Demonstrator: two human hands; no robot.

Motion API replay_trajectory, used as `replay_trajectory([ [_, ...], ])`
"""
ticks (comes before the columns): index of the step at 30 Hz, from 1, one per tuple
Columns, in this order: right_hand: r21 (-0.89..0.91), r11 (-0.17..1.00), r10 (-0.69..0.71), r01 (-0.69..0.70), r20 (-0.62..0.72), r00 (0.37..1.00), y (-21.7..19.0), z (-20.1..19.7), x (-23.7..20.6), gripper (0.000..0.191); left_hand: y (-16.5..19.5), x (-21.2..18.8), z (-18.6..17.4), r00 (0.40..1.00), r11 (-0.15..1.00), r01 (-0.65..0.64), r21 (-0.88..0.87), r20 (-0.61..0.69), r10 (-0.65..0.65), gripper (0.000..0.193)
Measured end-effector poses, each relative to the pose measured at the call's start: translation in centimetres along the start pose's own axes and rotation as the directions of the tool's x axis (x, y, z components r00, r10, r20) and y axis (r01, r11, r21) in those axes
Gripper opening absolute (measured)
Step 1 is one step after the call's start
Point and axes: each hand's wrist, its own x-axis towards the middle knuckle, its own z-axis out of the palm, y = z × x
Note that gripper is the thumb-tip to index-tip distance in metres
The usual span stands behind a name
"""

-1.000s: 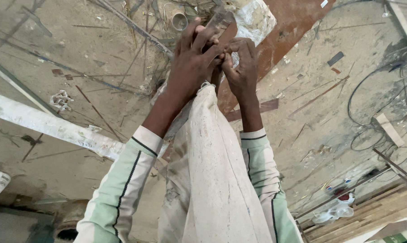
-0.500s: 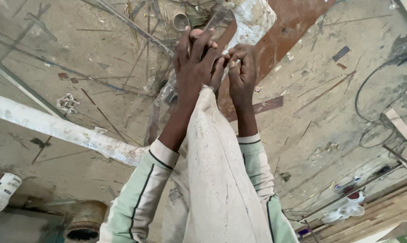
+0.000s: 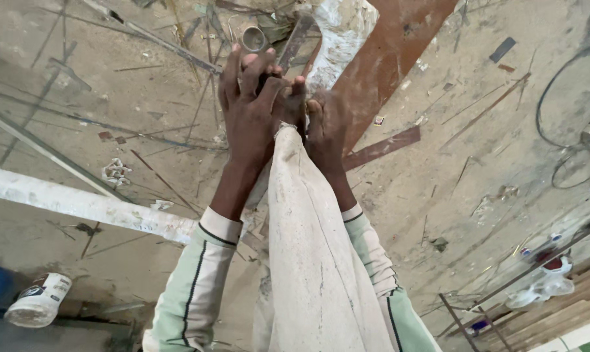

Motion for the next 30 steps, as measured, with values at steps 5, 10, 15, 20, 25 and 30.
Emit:
replay_trajectory([
  [5,0.051,0.995,-0.077,0.082,-0.102,0.992,-2.3,0.2,0.5,0.024,-0.5,0.3,0.1,0.999,1.0,-0.013,-0.006,0.034,0.013,0.011],
  [10,-0.213,0.938,-0.279,0.272,-0.003,0.96,-3.7,-0.7,1.3,0.031,-0.5,0.1,0.4,0.998,0.999,-0.031,-0.034,0.045,0.033,0.004],
  [15,-0.154,0.948,-0.253,0.278,0.167,0.953,-3.7,-1.5,3.3,0.032,-0.2,-0.4,0.0,0.997,0.998,-0.05,-0.043,0.049,0.052,0.01],
  [20,-0.088,0.981,-0.133,0.171,0.332,0.934,-3.4,-3.5,5.3,0.019,0.5,-0.2,-0.3,0.995,0.997,-0.065,-0.036,0.067,0.068,0.02],
  [25,-0.1,0.927,-0.304,0.362,0.364,0.88,-3.5,-4.6,5.9,0.018,0.8,0.4,-0.7,0.993,0.994,-0.096,-0.051,0.064,0.099,0.011],
  [30,-0.113,0.928,-0.319,0.356,0.255,0.913,-3.6,-4.7,5.3,0.015,0.9,1.1,-0.9,0.987,0.987,-0.15,-0.053,0.043,0.153,0.009],
])
